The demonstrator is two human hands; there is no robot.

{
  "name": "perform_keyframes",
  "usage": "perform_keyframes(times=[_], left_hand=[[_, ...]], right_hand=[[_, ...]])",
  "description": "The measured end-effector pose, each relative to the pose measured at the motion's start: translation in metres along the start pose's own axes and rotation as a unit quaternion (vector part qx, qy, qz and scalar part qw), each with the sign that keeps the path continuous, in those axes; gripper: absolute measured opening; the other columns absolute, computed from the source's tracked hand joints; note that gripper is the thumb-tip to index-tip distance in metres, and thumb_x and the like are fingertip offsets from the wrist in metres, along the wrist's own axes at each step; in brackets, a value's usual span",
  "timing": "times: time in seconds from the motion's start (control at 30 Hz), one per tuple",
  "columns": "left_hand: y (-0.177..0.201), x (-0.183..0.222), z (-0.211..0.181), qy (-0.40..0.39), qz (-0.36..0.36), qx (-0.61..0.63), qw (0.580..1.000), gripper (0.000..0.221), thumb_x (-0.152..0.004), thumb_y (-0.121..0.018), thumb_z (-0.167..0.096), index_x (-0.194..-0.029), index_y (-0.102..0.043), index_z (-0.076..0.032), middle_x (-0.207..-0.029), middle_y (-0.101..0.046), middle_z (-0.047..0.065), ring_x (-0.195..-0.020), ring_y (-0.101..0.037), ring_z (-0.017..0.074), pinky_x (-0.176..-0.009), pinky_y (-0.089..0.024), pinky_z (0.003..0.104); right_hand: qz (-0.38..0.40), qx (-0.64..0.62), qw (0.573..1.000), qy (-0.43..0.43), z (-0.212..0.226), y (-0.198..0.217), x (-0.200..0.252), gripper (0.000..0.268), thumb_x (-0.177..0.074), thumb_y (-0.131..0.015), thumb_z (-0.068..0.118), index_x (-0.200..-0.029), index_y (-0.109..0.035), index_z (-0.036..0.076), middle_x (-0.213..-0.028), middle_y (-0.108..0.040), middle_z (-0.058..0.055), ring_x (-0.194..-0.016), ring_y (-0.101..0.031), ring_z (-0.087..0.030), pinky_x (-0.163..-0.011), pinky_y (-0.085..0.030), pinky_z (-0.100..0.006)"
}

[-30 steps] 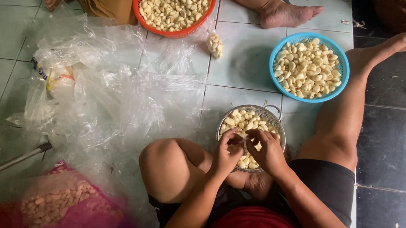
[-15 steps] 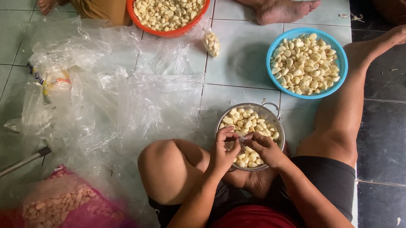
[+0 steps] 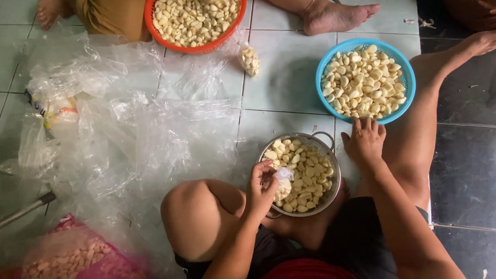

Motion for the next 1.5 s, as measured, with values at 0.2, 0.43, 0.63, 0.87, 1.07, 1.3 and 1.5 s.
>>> perform_keyframes(times=[0.2, 0.43, 0.63, 0.87, 1.07, 1.3, 1.5], left_hand=[[-0.002, -0.001, 0.003, 0.019, -0.001, -0.022, 1.0, 0.034, -0.09, -0.066, -0.005, -0.123, -0.068, -0.011, -0.096, -0.069, 0.006, -0.086, -0.068, 0.013, -0.085, -0.058, 0.03], [-0.002, -0.005, 0.008, 0.024, 0.002, -0.061, 0.998, 0.03, -0.09, -0.068, -0.007, -0.119, -0.072, -0.015, -0.096, -0.073, 0.006, -0.087, -0.073, 0.0169, -0.085, -0.06, 0.033], [-0.005, -0.006, -0.003, 0.035, -0.001, -0.07, 0.997, 0.029, -0.09, -0.066, -0.006, -0.117, -0.072, -0.014, -0.097, -0.075, 0.009, -0.091, -0.074, 0.0189, -0.088, -0.059, 0.035], [-0.009, -0.009, -0.009, 0.035, 0.029, -0.077, 0.996, 0.024, -0.093, -0.063, -0.011, -0.116, -0.068, -0.009, -0.115, -0.074, 0.007, -0.105, -0.071, 0.0183, -0.088, -0.06, 0.028], [-0.009, -0.011, -0.009, 0.037, 0.039, -0.098, 0.994, 0.025, -0.093, -0.063, -0.014, -0.117, -0.068, -0.009, -0.114, -0.074, 0.006, -0.102, -0.071, 0.0171, -0.085, -0.059, 0.027], [-0.013, -0.009, -0.006, 0.0, 0.047, -0.072, 0.996, 0.023, -0.095, -0.063, -0.005, -0.117, -0.066, -0.007, -0.114, -0.072, 0.006, -0.096, -0.069, 0.0138, -0.08, -0.059, 0.023], [-0.012, -0.007, -0.001, 0.001, 0.0, -0.098, 0.995, 0.021, -0.091, -0.066, -0.009, -0.11, -0.074, -0.013, -0.094, -0.074, 0.009, -0.088, -0.074, 0.0214, -0.084, -0.06, 0.035]], right_hand=[[-0.044, 0.035, 0.998, 0.011, 0.011, -0.002, 0.017, 0.05, -0.084, -0.073, 0.044, -0.129, -0.062, 0.025, -0.117, -0.06, -0.003, -0.119, -0.055, -0.025, -0.1, -0.04, -0.05], [-0.093, -0.068, 0.982, 0.152, -0.007, 0.021, 0.016, 0.019, -0.082, -0.074, 0.035, -0.1, -0.076, 0.029, -0.085, -0.072, -0.003, -0.082, -0.073, -0.025, -0.077, -0.056, -0.042], [-0.284, 0.056, 0.957, 0.009, -0.115, 0.025, -0.098, 0.004, -0.096, -0.075, 0.038, -0.1, -0.074, 0.037, -0.085, -0.063, 0.008, -0.082, -0.065, -0.015, -0.073, -0.052, -0.029], [0.007, 0.054, 0.991, -0.118, -0.119, -0.015, -0.163, 0.042, -0.107, -0.05, 0.054, -0.126, -0.077, 0.028, -0.123, -0.067, -0.012, -0.117, -0.051, -0.035, -0.09, -0.036, -0.053], [-0.107, 0.055, 0.991, -0.056, -0.121, -0.011, -0.151, 0.037, -0.106, -0.058, 0.054, -0.112, -0.081, 0.026, -0.109, -0.068, -0.011, -0.105, -0.053, -0.035, -0.081, -0.039, -0.052], [-0.008, -0.48, 0.874, -0.075, -0.046, 0.1, -0.092, 0.02, -0.102, -0.069, 0.024, -0.114, -0.065, 0.008, -0.105, -0.074, -0.006, -0.099, -0.07, -0.013, -0.085, -0.052, -0.025], [-0.004, -0.765, 0.643, -0.021, 0.024, 0.142, -0.002, 0.031, -0.103, -0.054, -0.003, -0.133, -0.057, -0.008, -0.114, -0.067, -0.027, -0.097, -0.072, -0.031, -0.098, -0.059, -0.047]])
Point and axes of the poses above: each hand's wrist, its own x-axis away from the middle knuckle, its own y-axis out of the back of the hand, z = x × y, the point moved 9 cm from there along -x, towards the middle knuckle
